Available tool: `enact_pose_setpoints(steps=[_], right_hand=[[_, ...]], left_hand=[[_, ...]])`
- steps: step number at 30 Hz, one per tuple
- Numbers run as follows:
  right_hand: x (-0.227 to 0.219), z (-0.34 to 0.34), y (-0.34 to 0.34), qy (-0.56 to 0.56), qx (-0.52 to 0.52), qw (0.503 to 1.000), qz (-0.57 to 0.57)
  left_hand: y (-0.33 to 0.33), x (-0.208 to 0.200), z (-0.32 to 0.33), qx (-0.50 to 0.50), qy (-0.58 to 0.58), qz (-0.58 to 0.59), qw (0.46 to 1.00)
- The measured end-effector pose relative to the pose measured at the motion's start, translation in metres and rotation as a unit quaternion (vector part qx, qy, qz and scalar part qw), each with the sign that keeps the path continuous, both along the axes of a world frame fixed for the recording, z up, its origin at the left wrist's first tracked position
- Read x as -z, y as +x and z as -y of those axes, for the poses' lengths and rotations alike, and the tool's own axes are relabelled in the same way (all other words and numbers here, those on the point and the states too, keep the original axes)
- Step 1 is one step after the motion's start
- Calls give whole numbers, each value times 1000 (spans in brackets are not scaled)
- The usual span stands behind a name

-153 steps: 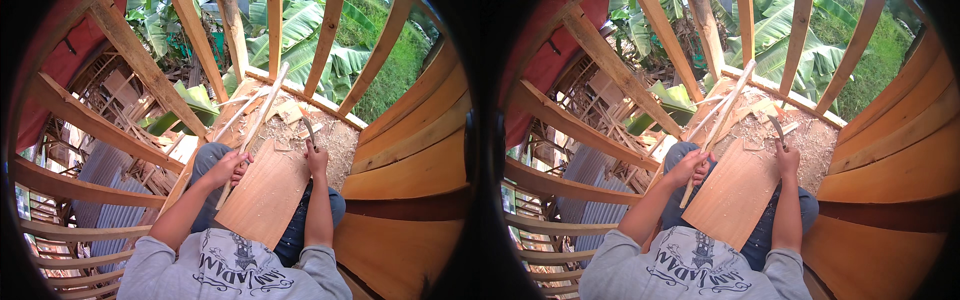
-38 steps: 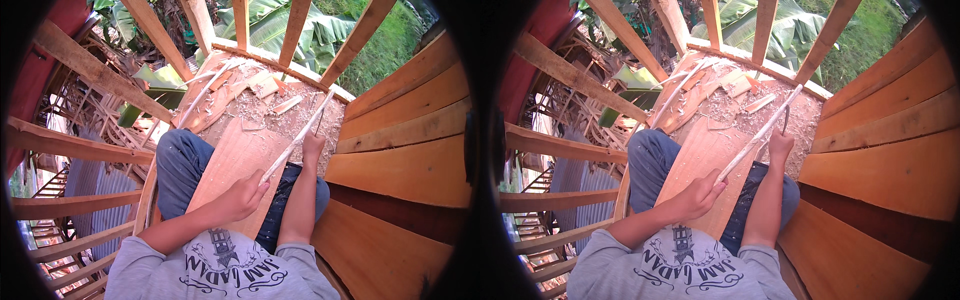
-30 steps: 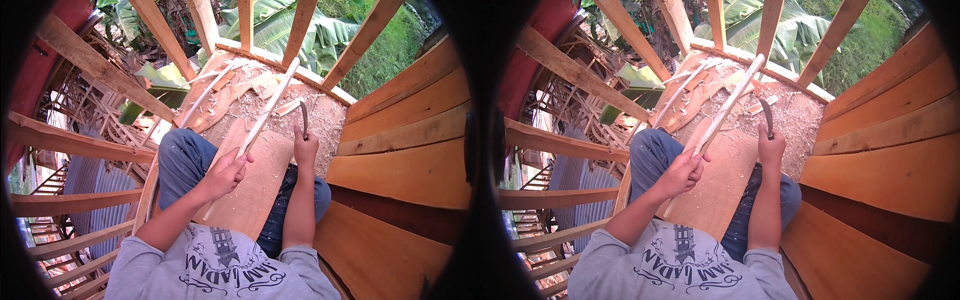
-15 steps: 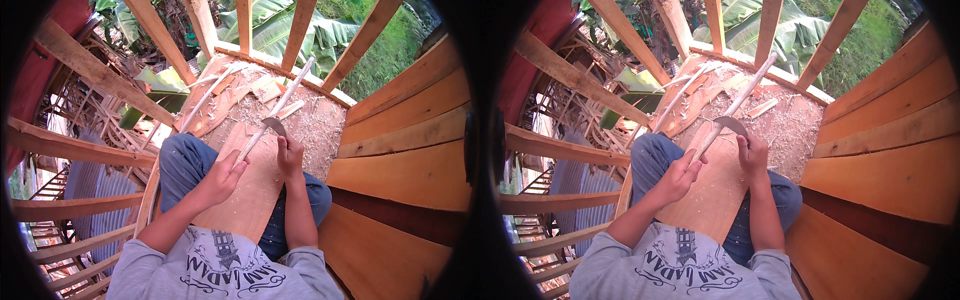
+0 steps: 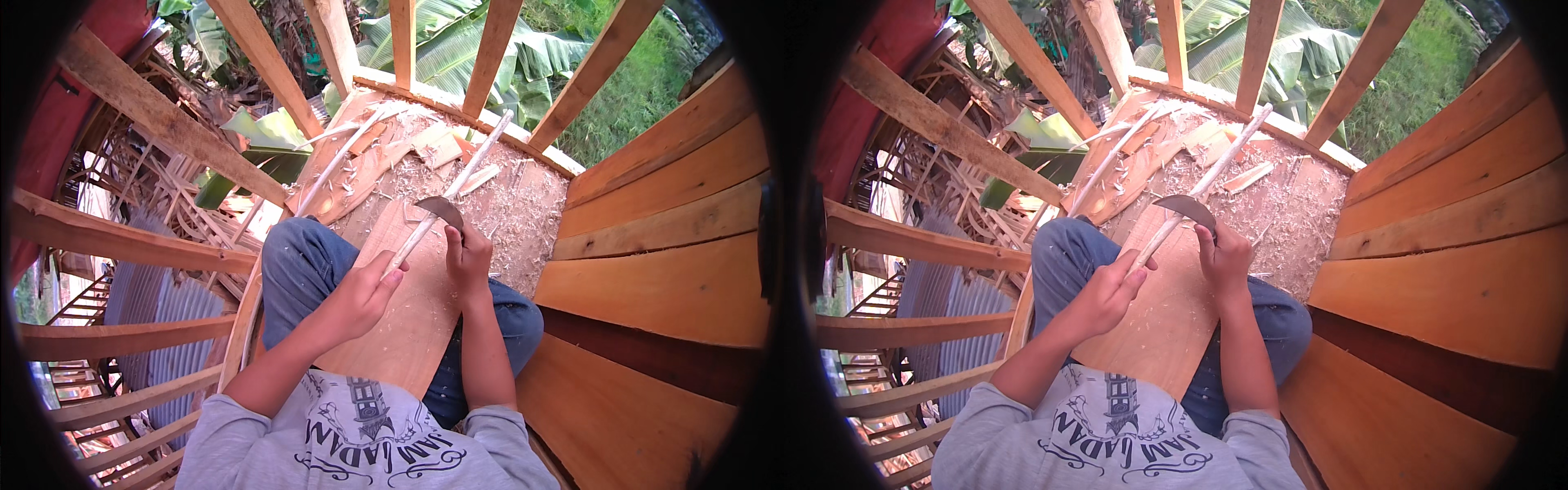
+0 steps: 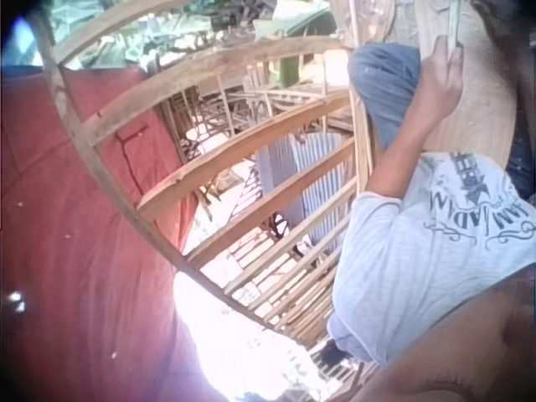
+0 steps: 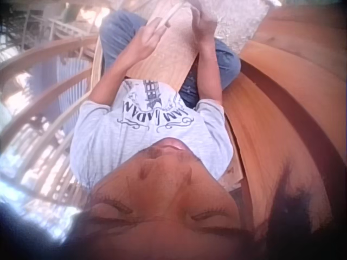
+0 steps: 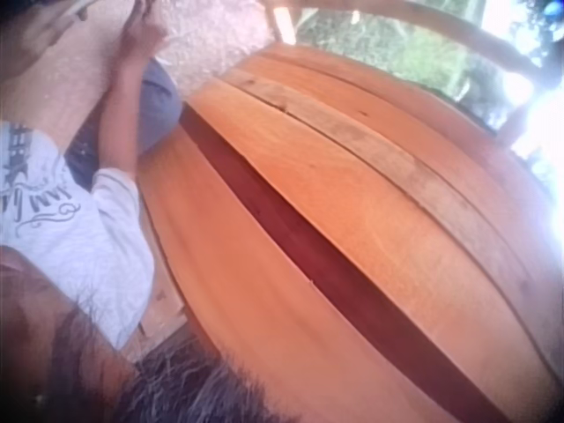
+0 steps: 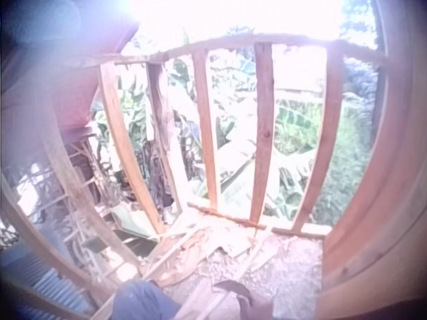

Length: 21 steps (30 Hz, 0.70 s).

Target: The person sits cross-legged and uses a curved blade to shave and smooth a long wooden stick held against a flat wooden board on their lap. They repeatedly rotate the stick and scrape its surface to remove bark and smooth the wood.

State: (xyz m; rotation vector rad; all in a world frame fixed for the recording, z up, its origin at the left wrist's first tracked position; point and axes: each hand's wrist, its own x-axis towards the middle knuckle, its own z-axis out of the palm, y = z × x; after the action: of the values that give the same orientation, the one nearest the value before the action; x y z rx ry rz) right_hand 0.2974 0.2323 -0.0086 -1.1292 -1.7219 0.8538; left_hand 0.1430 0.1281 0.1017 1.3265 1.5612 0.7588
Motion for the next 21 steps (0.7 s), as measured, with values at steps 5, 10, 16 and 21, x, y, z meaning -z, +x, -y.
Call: enact_pose_setpoints(steps=[5,10,16,21], right_hand=[[-2,4,0,94,-93,991,29],[-4,-3,0,-102,-11,994,40],[0,5,-5,-17,-88,996,-29],[-1,5,-1,-19,-41,997,-63]], left_hand=[[-3,3,0,-14,0,2,1000],[-9,-1,1,-22,-25,35,999],[-11,-7,4,-22,-23,25,999],[-8,-11,4,-4,-6,24,1000]])
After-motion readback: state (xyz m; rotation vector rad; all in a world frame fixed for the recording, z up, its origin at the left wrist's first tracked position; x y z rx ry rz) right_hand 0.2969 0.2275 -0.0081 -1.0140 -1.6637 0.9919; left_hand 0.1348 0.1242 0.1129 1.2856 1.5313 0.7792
